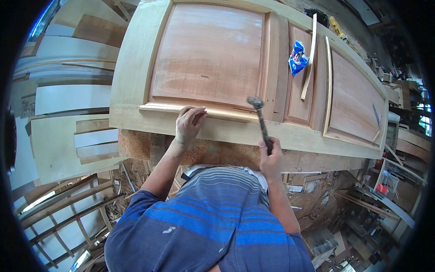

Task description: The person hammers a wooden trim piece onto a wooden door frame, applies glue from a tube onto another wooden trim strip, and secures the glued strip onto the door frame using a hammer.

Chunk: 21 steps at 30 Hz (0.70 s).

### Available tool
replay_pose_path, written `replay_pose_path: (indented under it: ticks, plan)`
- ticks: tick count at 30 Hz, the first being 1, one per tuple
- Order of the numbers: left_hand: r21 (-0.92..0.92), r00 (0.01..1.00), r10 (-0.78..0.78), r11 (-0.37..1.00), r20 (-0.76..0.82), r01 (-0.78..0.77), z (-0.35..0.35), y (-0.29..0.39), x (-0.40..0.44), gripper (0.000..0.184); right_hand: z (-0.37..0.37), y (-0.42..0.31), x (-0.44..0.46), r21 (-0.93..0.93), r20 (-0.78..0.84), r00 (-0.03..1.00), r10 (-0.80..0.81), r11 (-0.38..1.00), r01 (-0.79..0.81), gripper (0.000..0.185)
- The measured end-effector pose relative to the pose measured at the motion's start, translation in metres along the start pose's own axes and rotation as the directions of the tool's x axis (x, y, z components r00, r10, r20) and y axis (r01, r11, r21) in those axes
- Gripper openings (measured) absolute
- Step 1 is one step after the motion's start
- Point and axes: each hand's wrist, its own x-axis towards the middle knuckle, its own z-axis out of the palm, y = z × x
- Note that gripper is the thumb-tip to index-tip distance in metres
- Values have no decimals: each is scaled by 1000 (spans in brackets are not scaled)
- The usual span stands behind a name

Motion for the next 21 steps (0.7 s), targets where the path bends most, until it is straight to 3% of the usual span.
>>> replay_pose_path:
  ticks: [3,4,8,13,17,21]
  plan:
    - [-17,999,-32,999,11,32,0,0,0,29,11,-32,1,-135,124,992,15,991,2,36]
    - [-9,999,-31,999,14,31,0,0,0,30,17,-33,2,-158,124,989,-85,982,104,37]
    - [-6,1000,-17,1000,13,17,0,-1,-1,32,28,-53,7,-281,242,966,-90,947,158,39]
    - [-4,1000,22,1000,-17,-22,3,-4,0,33,37,-64,11,-276,273,924,-266,899,341,37]
    - [-5,997,-59,998,39,59,-1,-1,1,35,42,-56,13,-274,281,869,-408,833,480,44]
    - [7,996,-81,997,42,81,-1,1,4,36,45,-49,19,-360,323,858,-401,786,503,46]
